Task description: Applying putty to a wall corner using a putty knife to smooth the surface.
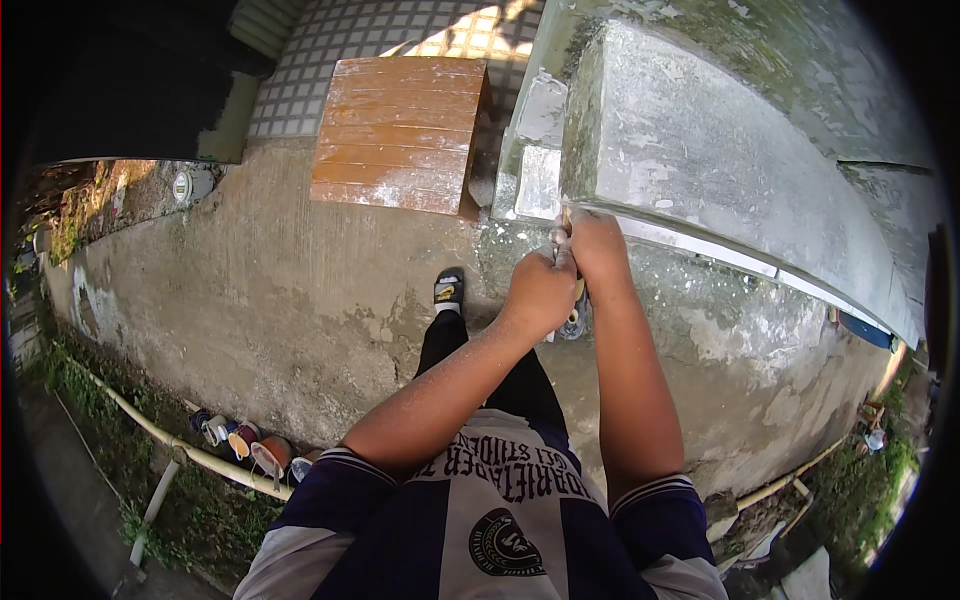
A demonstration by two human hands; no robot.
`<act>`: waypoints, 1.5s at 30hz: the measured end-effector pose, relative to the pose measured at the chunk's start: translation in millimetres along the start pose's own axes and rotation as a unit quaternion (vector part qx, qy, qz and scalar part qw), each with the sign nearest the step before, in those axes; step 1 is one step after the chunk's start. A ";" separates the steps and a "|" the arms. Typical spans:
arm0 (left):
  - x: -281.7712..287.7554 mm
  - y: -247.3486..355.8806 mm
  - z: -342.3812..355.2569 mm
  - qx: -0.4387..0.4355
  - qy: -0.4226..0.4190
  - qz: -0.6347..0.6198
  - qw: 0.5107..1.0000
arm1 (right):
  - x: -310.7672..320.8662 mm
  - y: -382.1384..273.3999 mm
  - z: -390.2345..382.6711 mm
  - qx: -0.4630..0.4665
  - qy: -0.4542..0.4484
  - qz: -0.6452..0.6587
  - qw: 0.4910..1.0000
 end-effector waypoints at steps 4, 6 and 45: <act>-5.2 0.2 -30.3 -0.042 -0.047 -0.004 0.998 | -3.9 18.3 -39.9 -0.162 -0.028 0.331 0.929; -5.5 2.4 -18.2 -0.016 -0.033 -0.016 0.999 | 0.3 13.6 -37.1 -0.167 -0.027 0.359 0.918; -3.5 7.0 23.9 0.010 0.029 -0.084 0.996 | 22.8 -20.5 19.6 0.033 0.077 0.153 0.985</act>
Point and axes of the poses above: each hand's wrist, its own z-axis towards the middle knuckle, its own x-axis out of the back of the hand, y = z × x, the point moved 8 cm from there along z, towards the middle knuckle, and after that the axes turned 15 degrees about -x, right-handed, at the moved point
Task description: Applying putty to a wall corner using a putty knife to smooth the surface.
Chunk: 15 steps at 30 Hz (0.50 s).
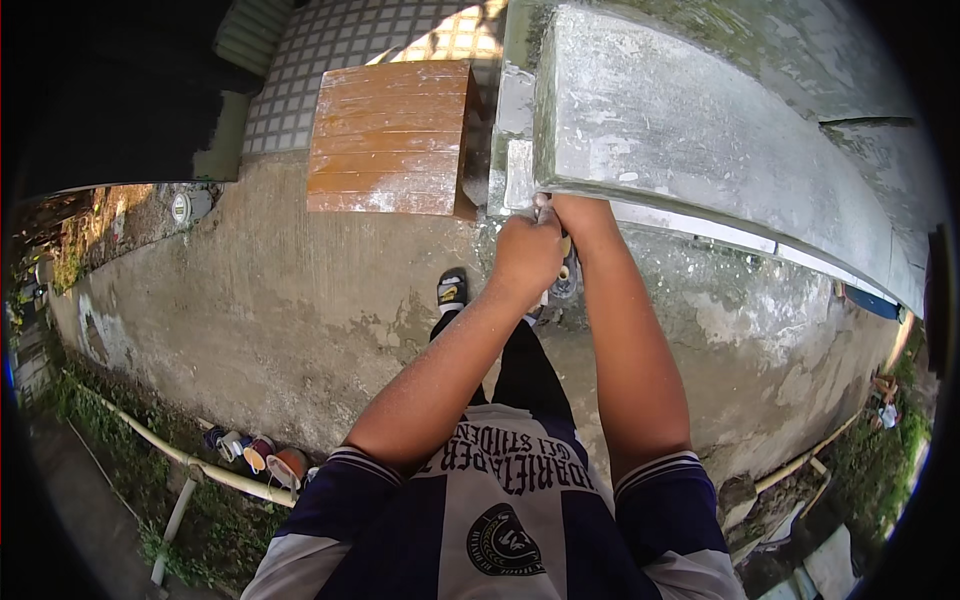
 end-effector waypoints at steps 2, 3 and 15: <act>3.8 15.6 13.6 -0.106 0.021 0.024 0.994 | -2.2 3.1 6.2 -0.019 -0.009 0.020 1.000; 1.5 8.9 11.5 -0.077 0.008 0.009 0.997 | -2.9 7.3 7.6 -0.038 -0.017 0.038 0.998; 1.6 19.3 6.4 0.011 -0.030 -0.022 0.999 | 6.3 -14.2 1.6 0.085 0.114 -0.030 0.989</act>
Point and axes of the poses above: each hand's wrist, its own z-axis towards the middle knuckle, its own x-axis out of the back of the hand, y = z × x, the point moved 8 cm from there along z, towards the middle knuckle, and after that the axes turned 15 degrees about -x, right-handed, at the moved point
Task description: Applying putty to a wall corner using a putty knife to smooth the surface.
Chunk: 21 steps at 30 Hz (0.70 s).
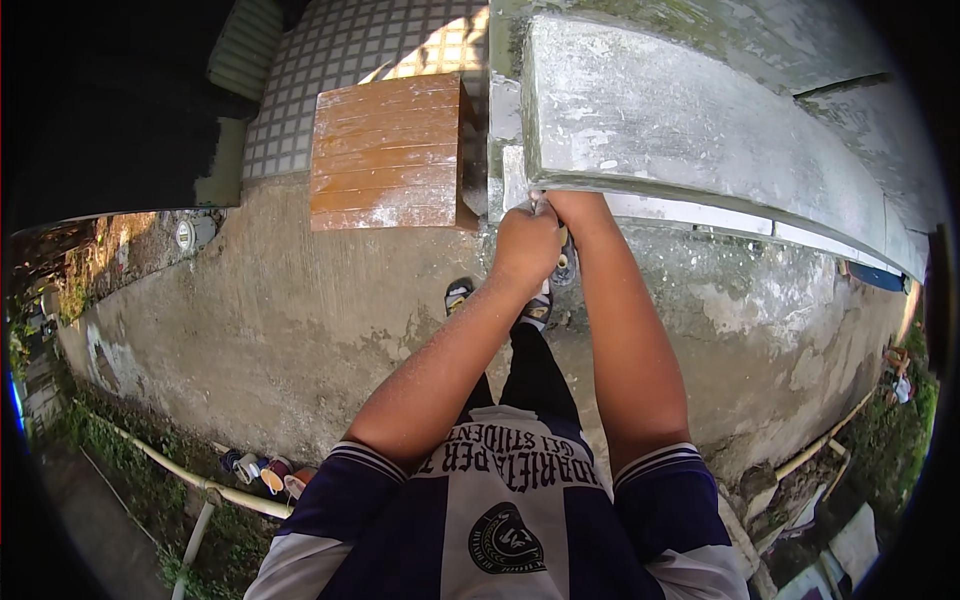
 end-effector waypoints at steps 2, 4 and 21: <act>12.6 -14.1 4.2 0.000 0.008 0.015 1.000 | -15.4 5.3 -5.0 -0.076 -0.075 0.012 0.994; 27.0 -32.8 -6.1 0.002 -0.008 0.065 0.998 | -30.6 -8.9 -29.3 -0.023 -0.177 -0.200 0.963; 35.3 -21.6 -32.7 -0.010 -0.075 0.063 0.995 | -29.5 31.7 -79.9 -0.317 -0.140 0.321 0.881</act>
Point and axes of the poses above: each hand's wrist, its own z-axis towards the middle knuckle, its own x-axis out of the back of the hand, y = z × x, the point moved 8 cm from there along z, towards the middle knuckle, and after that the axes turned 15 degrees about -x, right-handed, at the moved point
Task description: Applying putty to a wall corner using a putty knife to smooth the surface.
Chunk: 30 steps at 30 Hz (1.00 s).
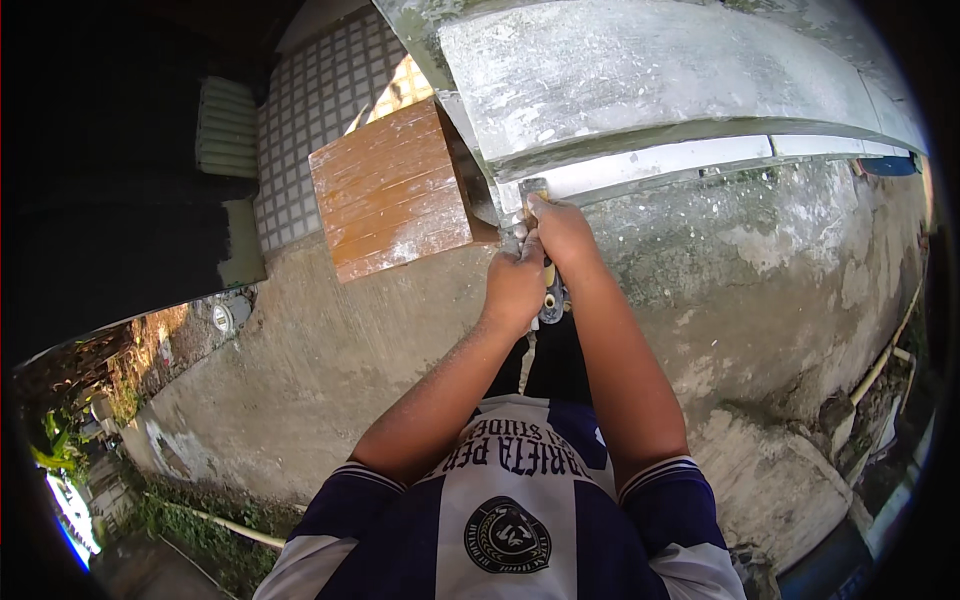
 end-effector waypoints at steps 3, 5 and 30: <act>0.1 1.2 -4.4 -0.018 -0.027 -0.006 0.999 | 1.0 17.5 -14.2 0.013 -0.048 0.173 0.984; -2.5 0.7 -10.6 -0.022 -0.048 -0.004 0.999 | 1.5 15.5 -33.4 0.008 -0.069 0.227 0.971; -7.9 1.3 3.5 -0.042 -0.263 0.179 0.947 | 26.1 19.1 -33.5 -0.004 0.103 0.093 0.990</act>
Point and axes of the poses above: each hand's wrist, its own z-axis towards the middle knuckle, its own x-axis out of the back of the hand, y = z × x, the point moved 8 cm from there along z, towards the middle knuckle, and after that the axes turned 15 degrees about -x, right-handed, at the moved point
